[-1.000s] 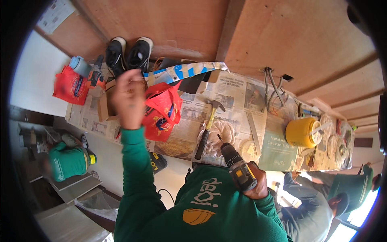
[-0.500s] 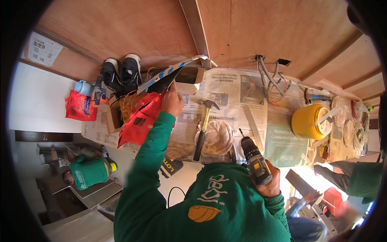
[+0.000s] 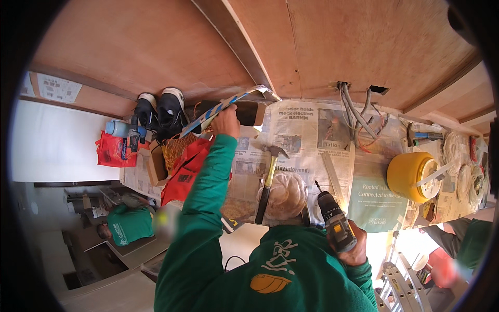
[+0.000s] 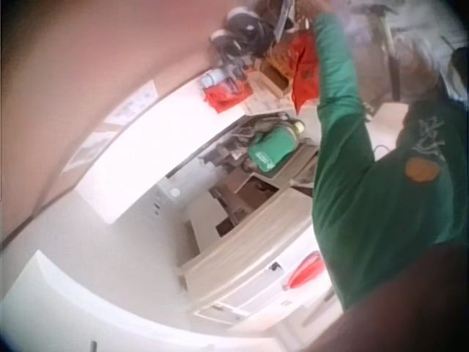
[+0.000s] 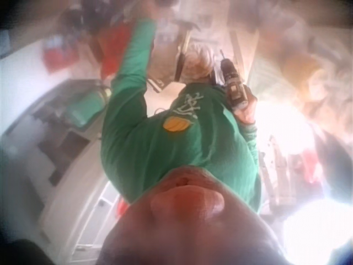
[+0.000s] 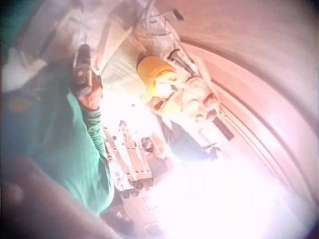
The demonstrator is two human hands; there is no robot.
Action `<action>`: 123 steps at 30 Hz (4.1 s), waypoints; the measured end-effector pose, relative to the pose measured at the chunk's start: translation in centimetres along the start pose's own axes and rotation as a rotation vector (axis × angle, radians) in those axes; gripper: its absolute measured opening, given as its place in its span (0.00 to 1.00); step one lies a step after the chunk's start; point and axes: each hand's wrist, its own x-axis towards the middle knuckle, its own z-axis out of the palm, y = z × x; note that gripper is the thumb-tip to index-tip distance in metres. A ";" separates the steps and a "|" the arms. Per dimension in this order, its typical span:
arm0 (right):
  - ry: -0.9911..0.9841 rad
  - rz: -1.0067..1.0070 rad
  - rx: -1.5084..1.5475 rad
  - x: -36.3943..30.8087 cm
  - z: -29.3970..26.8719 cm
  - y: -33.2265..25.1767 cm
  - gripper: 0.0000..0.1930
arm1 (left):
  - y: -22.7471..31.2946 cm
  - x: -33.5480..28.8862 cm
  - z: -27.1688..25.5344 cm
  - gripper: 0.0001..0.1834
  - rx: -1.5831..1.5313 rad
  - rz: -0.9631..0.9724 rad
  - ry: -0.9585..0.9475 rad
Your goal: The person uses a cordless drill to drive screws into a wooden panel mounted on a wall. They repeatedly pick up screws, insert them into the drill, and fasten them into the wood. The workspace is cluttered with tools and construction materials.
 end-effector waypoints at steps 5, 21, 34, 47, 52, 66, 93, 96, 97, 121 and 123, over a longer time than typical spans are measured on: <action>-0.007 0.058 -0.009 1.2 -0.1 0.5 0.18 | 2.0 4.6 0.8 0.10 0.186 0.129 -0.409; 0.123 -0.004 0.006 1.1 -0.9 1.1 0.18 | 0.8 2.9 7.5 0.22 0.083 0.110 -0.151; 0.172 -0.136 0.135 -4.0 -1.7 -0.7 0.19 | 8.0 -9.0 -9.8 0.12 -0.612 0.430 -0.061; -0.023 -0.523 0.200 -3.7 -7.8 -2.2 0.16 | 17.4 -19.4 -18.7 0.11 -1.693 -0.090 -0.332; -0.019 -0.706 0.297 -3.0 -8.5 -2.9 0.17 | 20.0 -19.6 -21.2 0.10 -2.158 -0.098 -0.252; -0.022 -0.729 0.241 -3.5 -6.9 -2.9 0.22 | 20.7 -21.3 -24.0 0.11 -2.220 -0.031 -0.184; 0.187 -0.544 0.073 -5.0 -6.6 0.3 0.14 | 16.8 -18.4 -16.8 0.12 -1.759 -0.269 -0.251; 0.204 -0.450 0.071 -5.2 -6.5 1.1 0.12 | 11.9 -16.6 -11.5 0.12 -1.443 -0.341 -0.246; 0.211 -0.420 0.068 -5.3 -6.6 1.1 0.12 | 10.3 -16.1 -9.5 0.13 -1.323 -0.355 -0.265; 0.237 0.051 0.212 -2.0 -5.2 1.2 0.15 | 3.4 4.6 6.4 0.20 0.193 0.067 -0.462; 0.245 0.061 0.200 -2.1 -5.0 2.3 0.15 | 4.6 4.4 4.7 0.20 0.138 -0.015 -0.477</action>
